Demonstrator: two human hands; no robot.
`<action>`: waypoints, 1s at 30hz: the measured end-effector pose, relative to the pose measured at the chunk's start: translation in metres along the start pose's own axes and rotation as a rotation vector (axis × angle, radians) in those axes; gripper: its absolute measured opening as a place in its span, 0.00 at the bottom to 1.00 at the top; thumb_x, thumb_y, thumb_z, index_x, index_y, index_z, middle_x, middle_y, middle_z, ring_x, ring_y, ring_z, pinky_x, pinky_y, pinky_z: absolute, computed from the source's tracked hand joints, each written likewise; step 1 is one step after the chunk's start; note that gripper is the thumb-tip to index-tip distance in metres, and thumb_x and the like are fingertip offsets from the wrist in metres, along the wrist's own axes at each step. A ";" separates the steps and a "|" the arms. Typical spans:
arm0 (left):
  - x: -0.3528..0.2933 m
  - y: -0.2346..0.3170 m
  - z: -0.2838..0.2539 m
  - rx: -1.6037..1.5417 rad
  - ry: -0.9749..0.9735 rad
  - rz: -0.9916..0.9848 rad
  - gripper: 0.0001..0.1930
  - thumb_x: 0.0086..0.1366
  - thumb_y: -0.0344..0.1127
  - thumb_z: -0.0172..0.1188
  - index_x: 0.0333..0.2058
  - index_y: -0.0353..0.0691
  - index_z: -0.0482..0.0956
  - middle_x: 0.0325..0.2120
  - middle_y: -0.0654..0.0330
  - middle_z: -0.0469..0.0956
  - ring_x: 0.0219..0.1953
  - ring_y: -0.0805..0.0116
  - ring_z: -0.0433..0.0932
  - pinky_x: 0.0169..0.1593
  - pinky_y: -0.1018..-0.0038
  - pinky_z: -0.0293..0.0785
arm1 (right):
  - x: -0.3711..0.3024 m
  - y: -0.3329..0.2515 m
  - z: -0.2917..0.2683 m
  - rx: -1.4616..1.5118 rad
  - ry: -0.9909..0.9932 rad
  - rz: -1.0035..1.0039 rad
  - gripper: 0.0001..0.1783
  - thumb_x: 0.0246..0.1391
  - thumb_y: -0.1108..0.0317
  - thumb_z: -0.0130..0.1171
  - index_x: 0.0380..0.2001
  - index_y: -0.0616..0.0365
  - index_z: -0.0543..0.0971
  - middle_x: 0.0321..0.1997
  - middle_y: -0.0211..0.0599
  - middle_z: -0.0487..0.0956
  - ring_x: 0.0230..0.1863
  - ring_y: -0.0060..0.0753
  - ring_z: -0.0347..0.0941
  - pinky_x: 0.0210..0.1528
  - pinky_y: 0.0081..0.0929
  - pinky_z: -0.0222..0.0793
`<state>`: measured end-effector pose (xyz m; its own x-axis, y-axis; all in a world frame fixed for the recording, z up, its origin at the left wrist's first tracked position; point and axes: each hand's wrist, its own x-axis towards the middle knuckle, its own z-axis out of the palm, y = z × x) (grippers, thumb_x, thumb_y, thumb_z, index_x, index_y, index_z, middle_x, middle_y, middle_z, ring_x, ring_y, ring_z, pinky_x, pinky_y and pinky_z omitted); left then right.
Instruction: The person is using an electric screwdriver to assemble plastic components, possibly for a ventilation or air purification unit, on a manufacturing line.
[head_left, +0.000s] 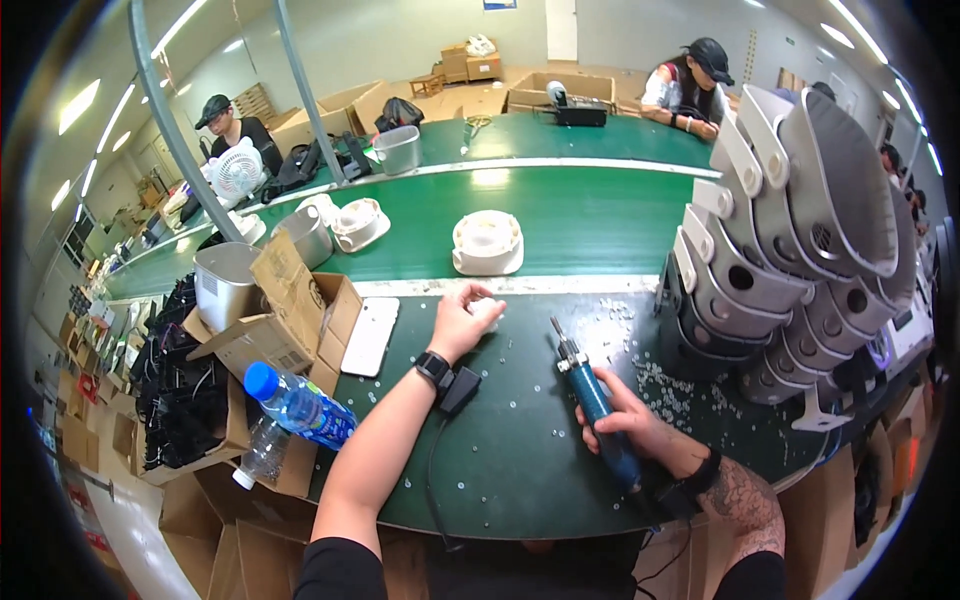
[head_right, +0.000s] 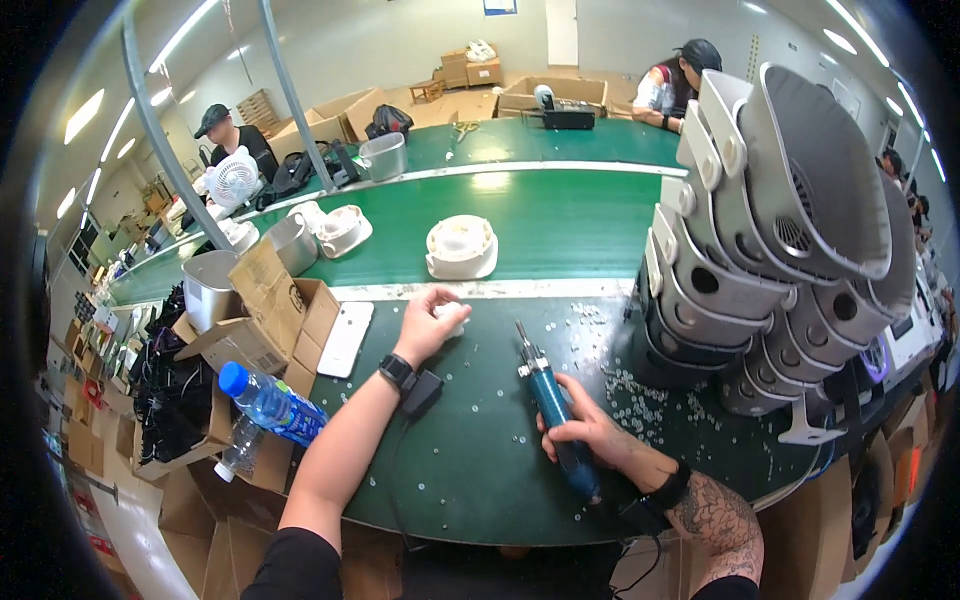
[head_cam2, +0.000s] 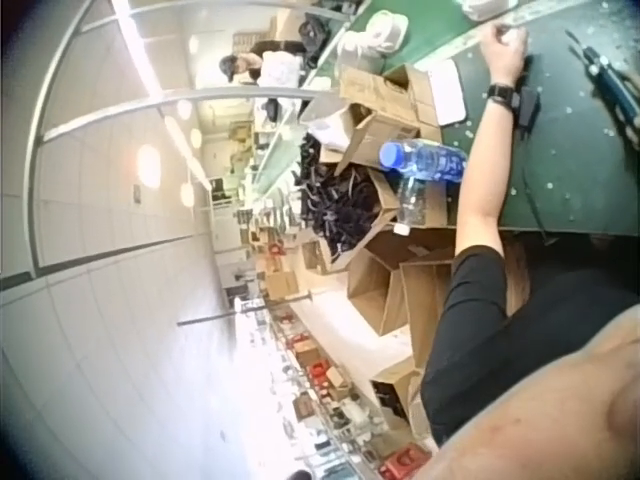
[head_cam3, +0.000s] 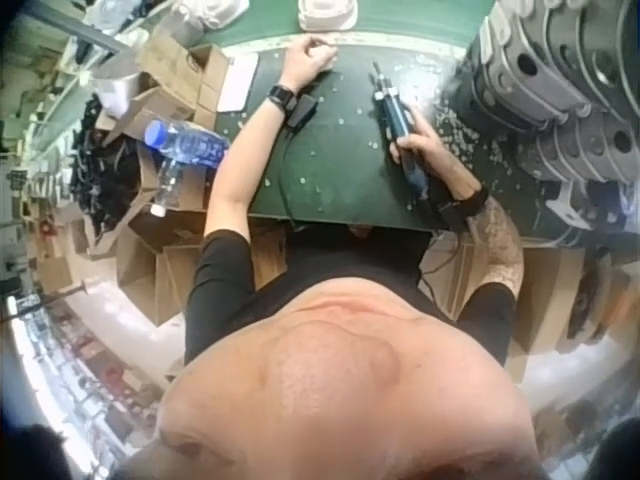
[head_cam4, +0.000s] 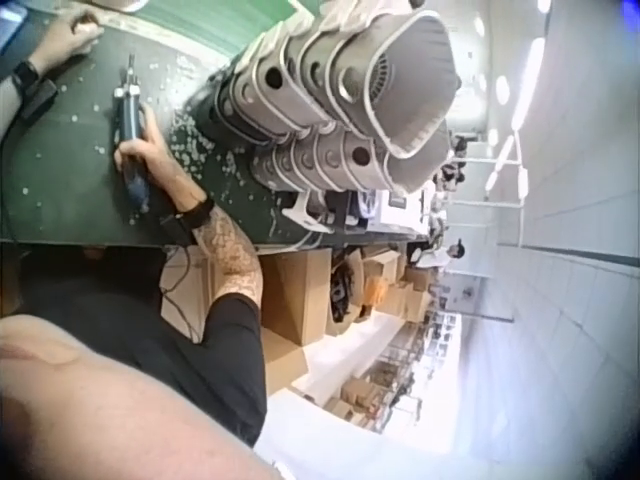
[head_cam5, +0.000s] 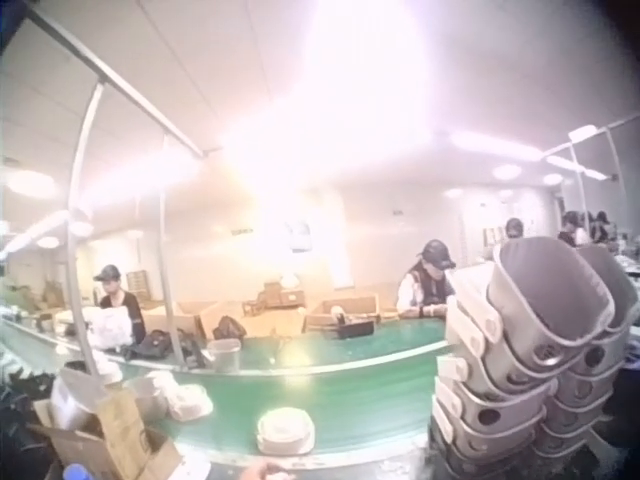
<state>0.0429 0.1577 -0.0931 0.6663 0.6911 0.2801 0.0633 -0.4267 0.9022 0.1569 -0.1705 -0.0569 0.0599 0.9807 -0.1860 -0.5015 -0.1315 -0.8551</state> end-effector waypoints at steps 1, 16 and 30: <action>0.000 0.003 0.002 0.041 -0.001 0.003 0.17 0.57 0.41 0.76 0.38 0.38 0.82 0.30 0.62 0.83 0.33 0.77 0.80 0.41 0.76 0.78 | -0.001 0.000 -0.001 -0.010 -0.004 -0.003 0.54 0.53 0.76 0.61 0.76 0.50 0.41 0.47 0.47 0.71 0.36 0.38 0.77 0.40 0.36 0.76; 0.001 0.007 0.005 0.103 0.052 0.000 0.17 0.55 0.42 0.76 0.36 0.38 0.82 0.29 0.59 0.85 0.32 0.69 0.84 0.41 0.72 0.80 | 0.002 0.003 -0.010 0.089 -0.029 0.055 0.55 0.51 0.78 0.60 0.76 0.48 0.40 0.49 0.50 0.70 0.37 0.40 0.77 0.42 0.40 0.76; 0.003 0.012 0.007 0.202 0.007 0.014 0.20 0.56 0.49 0.73 0.40 0.41 0.84 0.38 0.54 0.87 0.42 0.56 0.86 0.48 0.65 0.80 | 0.000 -0.002 -0.007 0.193 0.035 0.040 0.32 0.51 0.75 0.61 0.59 0.61 0.62 0.44 0.48 0.73 0.31 0.38 0.76 0.35 0.37 0.75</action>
<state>0.0509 0.1506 -0.0840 0.6633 0.6877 0.2952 0.2023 -0.5445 0.8140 0.1639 -0.1708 -0.0582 0.0646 0.9693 -0.2372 -0.6604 -0.1367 -0.7384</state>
